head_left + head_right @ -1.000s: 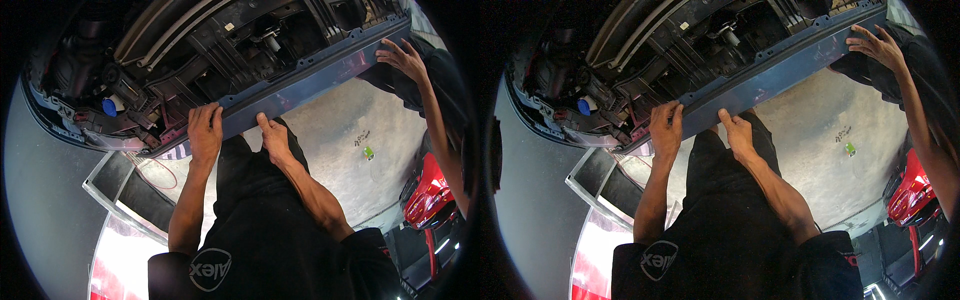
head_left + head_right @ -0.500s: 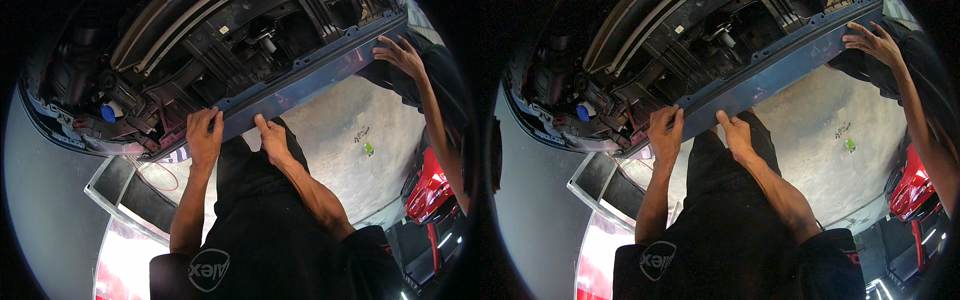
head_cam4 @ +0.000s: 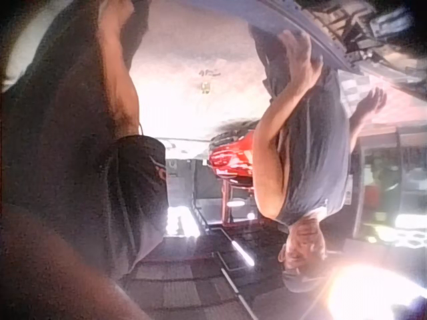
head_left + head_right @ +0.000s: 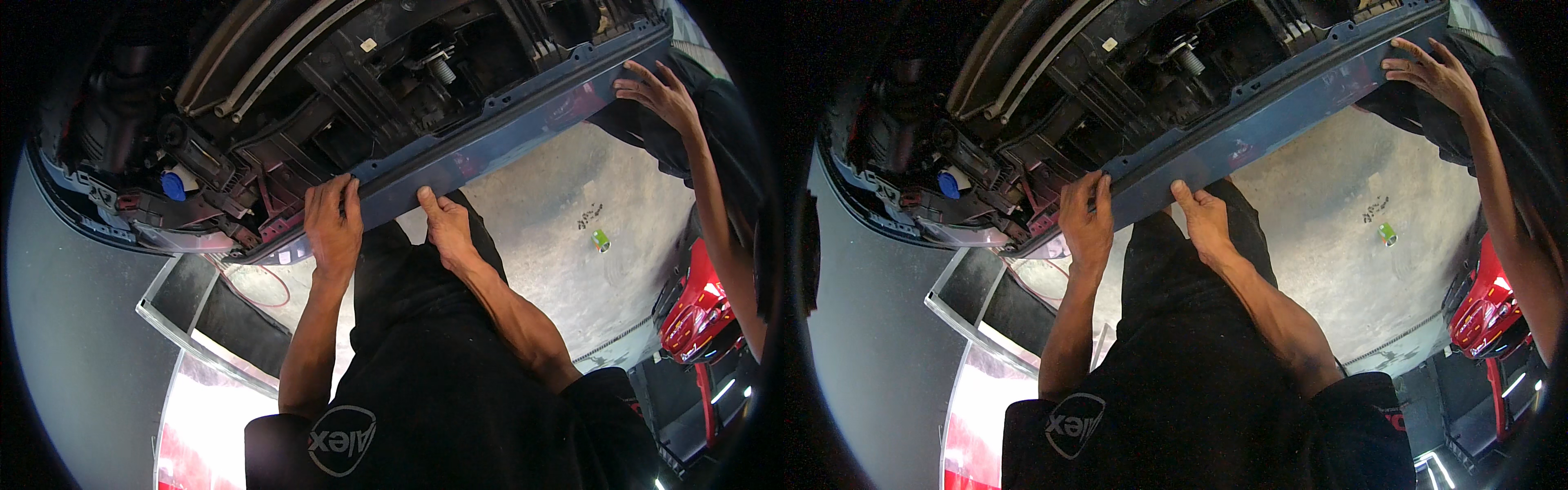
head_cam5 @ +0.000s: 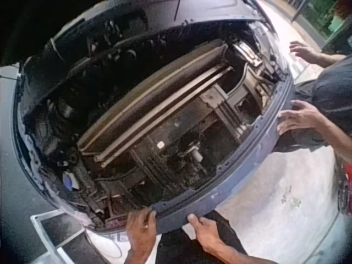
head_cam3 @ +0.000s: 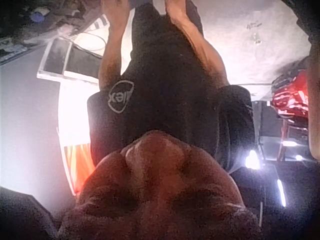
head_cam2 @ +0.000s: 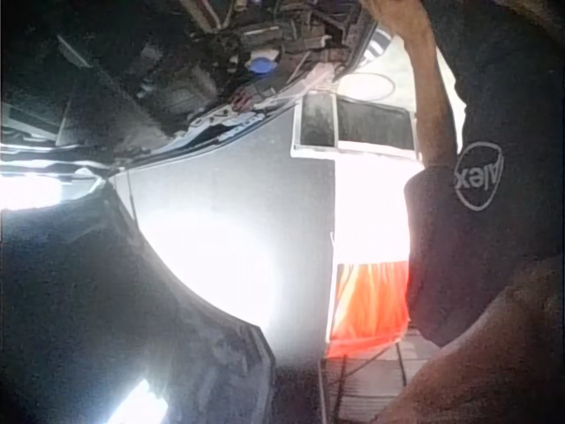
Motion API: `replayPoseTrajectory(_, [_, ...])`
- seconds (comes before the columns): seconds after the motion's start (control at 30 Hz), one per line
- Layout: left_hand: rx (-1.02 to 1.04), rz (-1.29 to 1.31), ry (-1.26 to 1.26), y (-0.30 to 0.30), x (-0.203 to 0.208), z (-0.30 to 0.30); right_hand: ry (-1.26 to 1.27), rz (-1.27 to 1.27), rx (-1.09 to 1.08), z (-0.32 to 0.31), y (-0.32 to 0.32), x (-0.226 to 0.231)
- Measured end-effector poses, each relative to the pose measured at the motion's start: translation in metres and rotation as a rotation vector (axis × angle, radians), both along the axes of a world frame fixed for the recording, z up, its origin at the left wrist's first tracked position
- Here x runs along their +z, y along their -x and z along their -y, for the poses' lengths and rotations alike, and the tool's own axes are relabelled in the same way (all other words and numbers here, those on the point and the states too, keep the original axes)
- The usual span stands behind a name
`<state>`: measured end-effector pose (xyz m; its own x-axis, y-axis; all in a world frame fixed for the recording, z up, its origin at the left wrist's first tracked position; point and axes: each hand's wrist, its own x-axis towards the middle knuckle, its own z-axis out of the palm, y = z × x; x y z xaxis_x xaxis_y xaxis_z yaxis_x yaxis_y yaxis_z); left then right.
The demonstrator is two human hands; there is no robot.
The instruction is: The person gathers small fasteners from the floor and, with a coworker, positions and secures a car bumper to the front of a vehicle. They repeatedly insert fasteners by hand into the bumper and vehicle frame, adjusting alignment as needed.
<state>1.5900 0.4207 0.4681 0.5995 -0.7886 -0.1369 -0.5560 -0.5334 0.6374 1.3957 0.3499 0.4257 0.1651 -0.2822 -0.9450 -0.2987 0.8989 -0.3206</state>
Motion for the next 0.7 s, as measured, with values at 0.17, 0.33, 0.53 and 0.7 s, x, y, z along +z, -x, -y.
replayPoseTrajectory(0.17, [-0.016, 0.018, 0.01, 0.004, 0.001, 0.0, -0.023, -0.034, 0.034, 0.002, 0.0, 0.001])
replayPoseTrajectory(0.33, [0.005, 0.009, 0.055, 0.005, -0.005, -0.005, 0.066, 0.009, -0.007, 0.0, -0.003, 0.003])
replayPoseTrajectory(0.53, [0.003, 0.037, 0.055, 0.006, -0.004, -0.004, 0.058, -0.011, -0.004, -0.001, -0.005, 0.002])
replayPoseTrajectory(0.7, [0.135, -0.048, -0.01, 0.011, 0.0, -0.001, 0.026, -0.023, -0.014, 0.002, -0.005, 0.008])
